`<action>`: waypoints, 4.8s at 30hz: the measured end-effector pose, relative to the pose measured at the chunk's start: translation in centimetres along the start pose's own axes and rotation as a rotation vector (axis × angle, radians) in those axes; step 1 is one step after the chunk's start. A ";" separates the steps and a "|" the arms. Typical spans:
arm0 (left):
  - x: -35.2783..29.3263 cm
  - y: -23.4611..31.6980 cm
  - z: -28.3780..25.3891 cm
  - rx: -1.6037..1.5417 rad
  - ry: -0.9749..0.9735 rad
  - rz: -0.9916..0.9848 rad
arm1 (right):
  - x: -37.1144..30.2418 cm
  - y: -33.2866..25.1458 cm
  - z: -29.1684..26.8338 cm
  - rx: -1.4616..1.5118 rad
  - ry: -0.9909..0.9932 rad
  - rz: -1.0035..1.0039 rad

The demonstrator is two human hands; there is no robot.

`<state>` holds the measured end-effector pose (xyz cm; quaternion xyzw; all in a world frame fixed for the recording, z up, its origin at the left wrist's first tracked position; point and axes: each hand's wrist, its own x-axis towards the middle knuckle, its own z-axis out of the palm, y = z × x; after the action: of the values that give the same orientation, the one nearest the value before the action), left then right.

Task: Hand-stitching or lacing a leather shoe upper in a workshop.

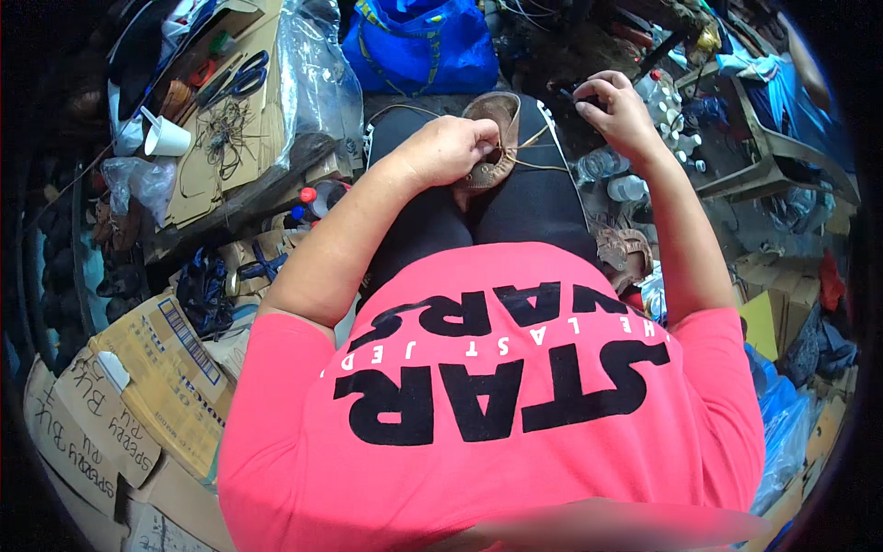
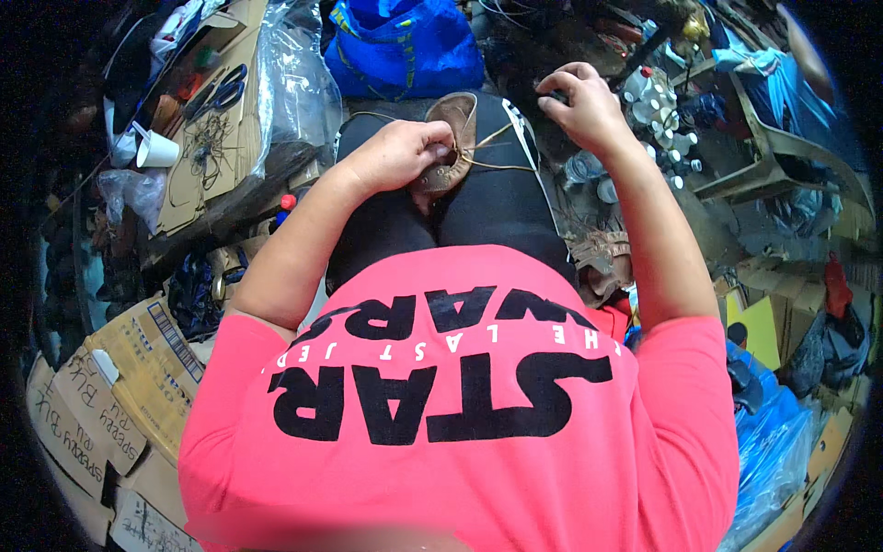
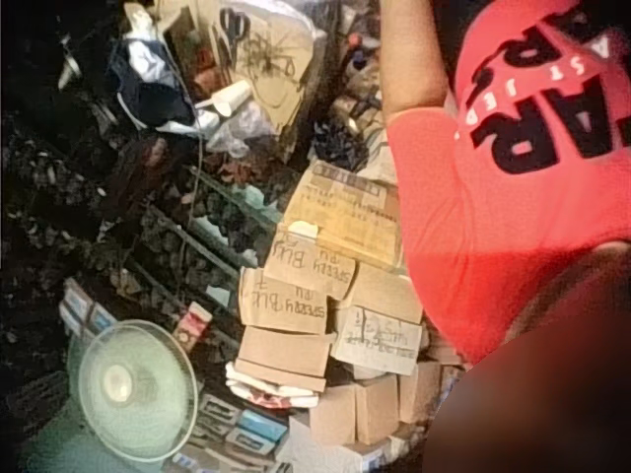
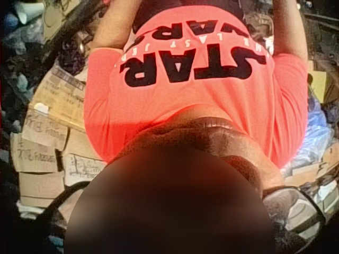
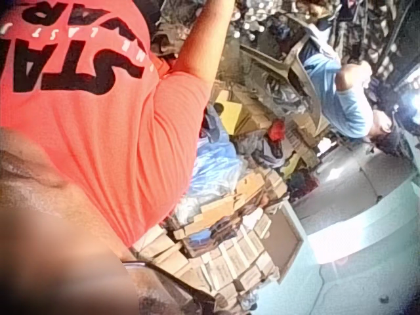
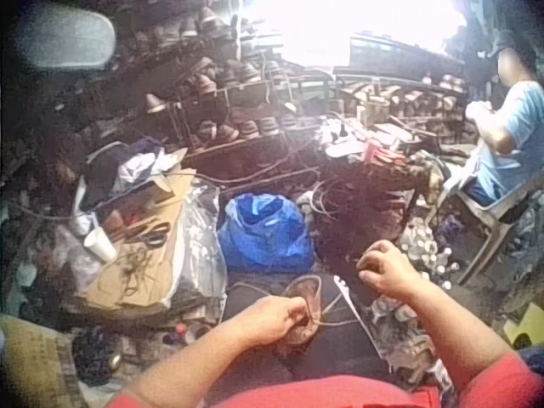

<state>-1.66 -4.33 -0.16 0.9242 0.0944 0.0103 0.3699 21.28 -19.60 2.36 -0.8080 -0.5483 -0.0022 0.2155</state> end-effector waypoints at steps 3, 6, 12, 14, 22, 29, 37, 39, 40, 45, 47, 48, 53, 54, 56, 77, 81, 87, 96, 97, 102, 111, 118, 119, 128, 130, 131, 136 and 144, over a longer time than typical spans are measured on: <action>0.0 -0.2 0.0 0.031 -0.008 -0.055 | -0.4 -2.5 -0.7 0.204 -0.299 -0.263; 0.1 -0.3 -0.2 0.059 -0.016 -0.047 | -0.6 -6.1 0.2 -0.145 -0.452 -0.461; -1.4 -0.9 -0.8 0.065 0.016 0.051 | -0.2 -6.4 1.6 -0.106 -0.480 -0.572; -2.0 -1.5 -0.7 0.100 0.028 0.194 | -0.7 -5.2 2.0 -0.016 -0.444 -0.604; -11.5 -5.1 -6.8 0.052 0.316 -0.440 | -3.4 3.1 -2.2 0.034 -0.473 0.082; -7.5 1.6 -9.6 -0.964 0.554 0.326 | 1.2 -2.8 -0.6 1.712 -0.176 0.052; -9.8 2.2 -7.5 0.018 0.087 0.181 | -3.8 -5.0 -3.0 0.679 -0.661 -0.106; -11.9 -1.8 -9.8 0.282 0.238 -0.113 | -5.6 0.6 -2.9 0.373 -0.649 0.044; -13.7 -3.8 -12.2 0.523 0.341 -0.223 | -6.6 4.1 -3.0 0.374 -0.585 0.071; -26.7 -10.0 -27.7 0.883 0.721 -1.033 | -13.7 24.1 -12.9 -0.137 -0.247 0.627; -28.5 -10.6 -29.1 0.983 0.757 -1.151 | -16.3 28.6 -16.3 -0.515 -0.379 0.805; -28.3 -10.5 -28.0 0.964 0.818 -1.120 | -16.8 29.2 -16.3 -0.686 -0.469 0.912; -14.5 -7.6 -11.8 0.175 0.701 -0.411 | -11.3 17.5 -4.9 0.179 -0.398 0.507; -12.0 -6.3 -8.5 0.024 0.533 -0.217 | -10.3 13.1 -2.4 0.564 -0.361 0.301; -8.1 -3.9 -3.7 0.096 0.391 0.047 | -8.1 5.3 0.3 0.717 -0.516 0.135; -5.4 -1.9 -3.6 0.249 0.615 0.115 | -4.2 1.8 0.8 0.599 -0.363 0.122; 0.8 1.3 -2.1 0.029 0.170 0.137 | -1.1 -2.6 2.3 0.590 -0.383 -0.132; 2.9 0.6 -1.9 0.037 -0.125 -0.024 | -0.5 -2.6 3.1 0.510 -0.407 -0.200; 3.0 -1.0 -1.3 -0.346 -0.248 -0.111 | -3.4 -3.4 4.6 0.728 -0.286 -0.129; 3.0 -1.1 -1.3 -0.343 -0.253 -0.120 | -3.7 -3.6 4.5 0.669 -0.252 -0.140; 2.9 -1.4 -1.2 -0.339 -0.310 -0.085 | -4.2 -5.3 3.2 0.420 -0.234 -0.152; 2.8 -1.7 -3.7 -0.081 -0.111 0.040 | -1.6 -8.5 1.6 -0.144 -0.397 -0.453; -5.1 -7.2 -11.9 0.567 0.900 -0.258 | -0.8 -6.1 3.5 0.392 -0.472 -0.125; -6.2 -7.8 -12.3 0.570 0.900 -0.256 | -0.9 -5.4 3.2 0.553 -0.582 0.004; -2.1 -0.8 -1.0 0.113 0.242 0.016 | -4.0 -3.5 3.5 0.531 -0.344 -0.140; -0.9 -0.7 -0.4 0.123 0.119 0.043 | -3.8 -2.6 4.4 0.514 -0.248 -0.115; -0.9 -1.1 -0.8 0.184 0.198 0.000 | -3.4 -2.1 4.9 0.434 -0.093 -0.097; -3.0 -3.9 -4.9 -0.428 0.554 -0.508 | -2.4 0.3 6.4 1.746 0.151 0.660; -3.5 -6.0 -3.0 -2.136 -0.085 0.335 | -4.4 0.3 5.6 2.107 -0.242 0.715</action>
<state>-6.37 1.33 -1.93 0.1249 -0.1038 0.1056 0.9811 18.49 -21.65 -3.93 -0.3279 -0.0301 0.6042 0.7256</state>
